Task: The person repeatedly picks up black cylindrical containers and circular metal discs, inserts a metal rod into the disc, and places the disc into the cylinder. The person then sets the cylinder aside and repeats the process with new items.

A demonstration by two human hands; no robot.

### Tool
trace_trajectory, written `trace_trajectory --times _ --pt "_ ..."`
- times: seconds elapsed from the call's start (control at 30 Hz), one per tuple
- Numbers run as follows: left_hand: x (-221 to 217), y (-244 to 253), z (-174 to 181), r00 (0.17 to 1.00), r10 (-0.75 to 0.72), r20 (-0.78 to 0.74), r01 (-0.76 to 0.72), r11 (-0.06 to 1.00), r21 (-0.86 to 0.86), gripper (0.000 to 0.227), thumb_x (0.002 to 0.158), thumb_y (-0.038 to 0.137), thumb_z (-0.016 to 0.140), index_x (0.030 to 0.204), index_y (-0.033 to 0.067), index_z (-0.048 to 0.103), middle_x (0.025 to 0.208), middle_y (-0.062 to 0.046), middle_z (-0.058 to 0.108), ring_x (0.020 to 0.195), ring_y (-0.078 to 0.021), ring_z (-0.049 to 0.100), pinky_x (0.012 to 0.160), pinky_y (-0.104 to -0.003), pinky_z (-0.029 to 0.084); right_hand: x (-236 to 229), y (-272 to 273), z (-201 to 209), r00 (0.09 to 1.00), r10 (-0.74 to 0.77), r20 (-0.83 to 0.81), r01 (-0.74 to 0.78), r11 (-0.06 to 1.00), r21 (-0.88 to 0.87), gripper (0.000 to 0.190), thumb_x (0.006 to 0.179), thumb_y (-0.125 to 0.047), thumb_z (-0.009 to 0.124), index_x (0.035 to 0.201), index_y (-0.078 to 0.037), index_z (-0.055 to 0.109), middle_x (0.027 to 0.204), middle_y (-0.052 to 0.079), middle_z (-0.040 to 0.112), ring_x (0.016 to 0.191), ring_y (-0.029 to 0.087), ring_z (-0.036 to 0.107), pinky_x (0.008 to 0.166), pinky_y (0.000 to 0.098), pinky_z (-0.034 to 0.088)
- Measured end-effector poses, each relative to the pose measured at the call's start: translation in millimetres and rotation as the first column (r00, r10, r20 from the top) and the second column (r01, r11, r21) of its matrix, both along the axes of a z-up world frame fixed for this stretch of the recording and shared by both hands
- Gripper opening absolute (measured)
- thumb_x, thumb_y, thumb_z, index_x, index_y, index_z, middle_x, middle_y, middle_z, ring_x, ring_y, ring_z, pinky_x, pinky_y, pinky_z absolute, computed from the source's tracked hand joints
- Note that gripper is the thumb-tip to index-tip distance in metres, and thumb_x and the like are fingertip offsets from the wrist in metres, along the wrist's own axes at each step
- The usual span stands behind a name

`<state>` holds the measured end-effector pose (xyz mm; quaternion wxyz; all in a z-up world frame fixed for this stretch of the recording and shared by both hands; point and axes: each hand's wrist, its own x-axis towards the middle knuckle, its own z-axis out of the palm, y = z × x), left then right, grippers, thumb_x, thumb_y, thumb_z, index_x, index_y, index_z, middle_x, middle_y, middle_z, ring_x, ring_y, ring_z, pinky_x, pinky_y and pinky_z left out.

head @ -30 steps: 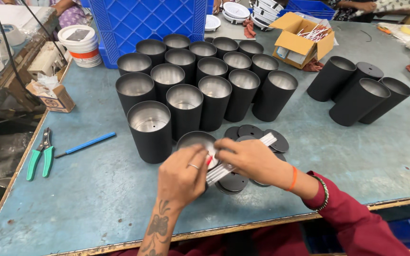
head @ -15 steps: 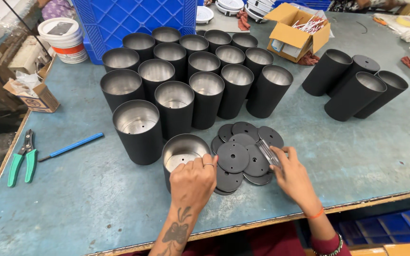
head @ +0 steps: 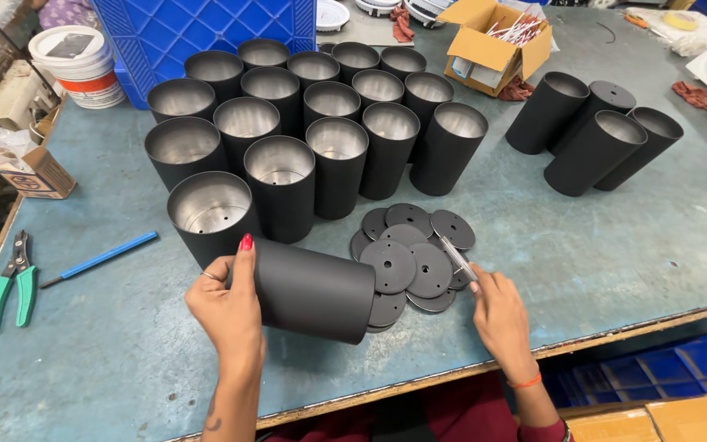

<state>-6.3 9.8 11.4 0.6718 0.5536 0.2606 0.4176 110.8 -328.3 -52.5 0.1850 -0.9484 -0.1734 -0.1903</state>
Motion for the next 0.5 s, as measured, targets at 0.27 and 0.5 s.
trace_trajectory --times 0.27,0.5 --pt "17.6 0.5 -28.1 0.989 -0.038 0.145 0.078 0.955 -0.285 0.029 0.096 0.016 0.074 0.071 0.0026 0.066 0.067 0.004 0.061 0.059 -0.0015 0.048 0.056 -0.020 0.037 -10.6 27.3 13.7 0.828 0.540 -0.151 -0.081 0.381 0.921 0.046 0.099 -0.014 0.047 0.141 0.003 0.055 0.131 0.008 0.061 0.112 0.018 0.061 0.094 0.0341 0.049" --pt "13.5 4.6 -22.0 0.994 -0.042 0.102 0.073 0.941 -0.332 0.028 0.094 0.018 0.075 0.072 0.0033 0.066 0.067 0.002 0.063 0.059 -0.0031 0.051 0.057 -0.020 0.039 -41.3 72.0 26.9 0.703 0.711 -0.034 0.021 0.027 0.999 0.050 0.091 0.007 0.059 0.139 0.007 0.047 0.126 0.016 0.060 0.124 0.027 0.063 0.113 0.0422 0.044"
